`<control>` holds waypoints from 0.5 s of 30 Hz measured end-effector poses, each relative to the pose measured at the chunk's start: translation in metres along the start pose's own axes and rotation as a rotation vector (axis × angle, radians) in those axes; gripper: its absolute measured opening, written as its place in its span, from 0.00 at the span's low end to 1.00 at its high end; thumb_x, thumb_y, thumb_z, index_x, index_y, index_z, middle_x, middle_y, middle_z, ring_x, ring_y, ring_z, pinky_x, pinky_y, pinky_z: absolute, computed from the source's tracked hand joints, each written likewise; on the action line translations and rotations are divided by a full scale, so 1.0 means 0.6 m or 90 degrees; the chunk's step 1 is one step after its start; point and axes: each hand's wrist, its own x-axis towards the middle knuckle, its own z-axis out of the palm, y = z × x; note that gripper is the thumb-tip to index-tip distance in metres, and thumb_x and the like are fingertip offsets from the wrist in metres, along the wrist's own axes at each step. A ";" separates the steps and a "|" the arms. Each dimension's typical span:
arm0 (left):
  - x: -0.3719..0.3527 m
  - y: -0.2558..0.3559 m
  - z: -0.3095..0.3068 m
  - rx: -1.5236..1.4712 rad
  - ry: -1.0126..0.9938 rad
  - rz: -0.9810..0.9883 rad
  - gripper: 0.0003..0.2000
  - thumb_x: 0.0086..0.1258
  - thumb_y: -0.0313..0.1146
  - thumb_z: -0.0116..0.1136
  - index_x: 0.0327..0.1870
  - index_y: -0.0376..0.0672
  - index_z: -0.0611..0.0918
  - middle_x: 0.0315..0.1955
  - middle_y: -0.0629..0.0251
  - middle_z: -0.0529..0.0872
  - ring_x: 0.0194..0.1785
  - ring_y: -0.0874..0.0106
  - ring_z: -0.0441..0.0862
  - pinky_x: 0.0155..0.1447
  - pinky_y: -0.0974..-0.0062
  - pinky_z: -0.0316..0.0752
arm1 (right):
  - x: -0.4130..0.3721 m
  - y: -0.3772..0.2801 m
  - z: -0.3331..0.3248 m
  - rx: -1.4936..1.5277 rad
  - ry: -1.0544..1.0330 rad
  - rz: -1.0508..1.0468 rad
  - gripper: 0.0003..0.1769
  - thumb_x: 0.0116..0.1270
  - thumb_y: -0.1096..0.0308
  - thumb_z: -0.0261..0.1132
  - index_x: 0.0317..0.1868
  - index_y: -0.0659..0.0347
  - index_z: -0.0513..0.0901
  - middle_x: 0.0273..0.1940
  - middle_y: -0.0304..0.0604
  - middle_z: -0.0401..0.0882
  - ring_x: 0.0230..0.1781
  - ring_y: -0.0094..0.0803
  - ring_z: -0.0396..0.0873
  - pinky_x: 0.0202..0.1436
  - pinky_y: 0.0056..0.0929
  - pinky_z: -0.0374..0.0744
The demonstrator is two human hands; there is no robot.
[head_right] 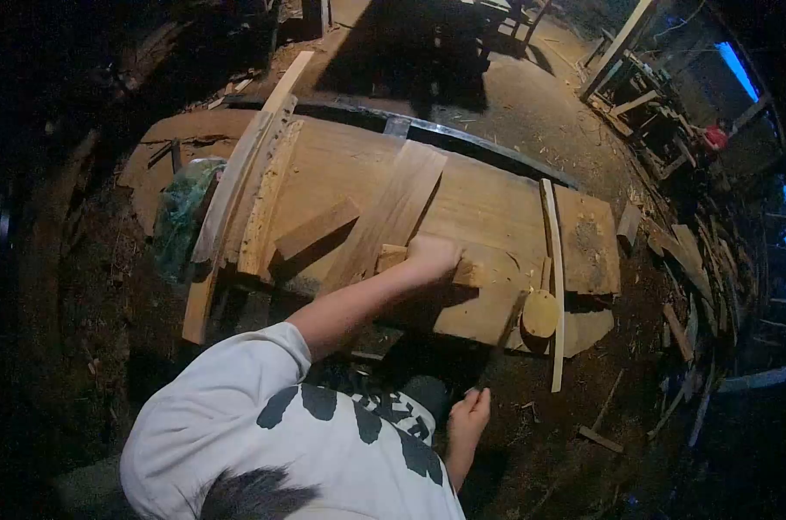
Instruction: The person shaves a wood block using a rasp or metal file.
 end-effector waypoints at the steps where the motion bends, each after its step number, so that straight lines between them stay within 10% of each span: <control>1: -0.010 0.003 -0.022 -0.053 -0.022 0.012 0.13 0.66 0.37 0.50 0.45 0.44 0.83 0.31 0.57 0.87 0.36 0.59 0.86 0.35 0.60 0.79 | 0.005 -0.010 -0.003 0.092 0.031 0.030 0.13 0.73 0.65 0.50 0.44 0.69 0.72 0.25 0.43 0.70 0.23 0.28 0.69 0.29 0.29 0.71; 6: -0.083 -0.014 -0.113 -0.213 -0.023 0.072 0.18 0.65 0.33 0.51 0.56 0.41 0.77 0.31 0.52 0.85 0.34 0.54 0.84 0.35 0.59 0.77 | 0.043 -0.007 0.007 0.104 0.018 -0.028 0.14 0.75 0.63 0.50 0.44 0.68 0.71 0.23 0.37 0.68 0.20 0.22 0.67 0.24 0.24 0.67; 9: -0.147 -0.054 -0.142 -0.415 -0.070 0.091 0.23 0.75 0.51 0.41 0.44 0.36 0.76 0.36 0.52 0.82 0.40 0.58 0.81 0.41 0.61 0.74 | 0.042 -0.065 0.015 0.119 -0.056 -0.042 0.15 0.75 0.62 0.51 0.48 0.67 0.71 0.23 0.36 0.69 0.21 0.21 0.68 0.24 0.23 0.68; 11: -0.191 -0.064 -0.148 -0.706 -0.133 -0.135 0.20 0.75 0.49 0.44 0.45 0.37 0.74 0.41 0.57 0.81 0.43 0.66 0.80 0.44 0.66 0.73 | 0.043 -0.097 0.038 0.160 -0.112 -0.015 0.15 0.75 0.61 0.52 0.49 0.66 0.71 0.24 0.35 0.70 0.22 0.20 0.69 0.25 0.22 0.69; 15: -0.250 -0.093 -0.098 -0.860 -0.037 -0.186 0.18 0.74 0.48 0.49 0.46 0.38 0.75 0.42 0.61 0.81 0.45 0.71 0.79 0.47 0.71 0.73 | 0.047 -0.145 0.114 0.175 -0.208 -0.160 0.15 0.74 0.60 0.54 0.51 0.63 0.72 0.25 0.35 0.71 0.21 0.18 0.69 0.23 0.20 0.68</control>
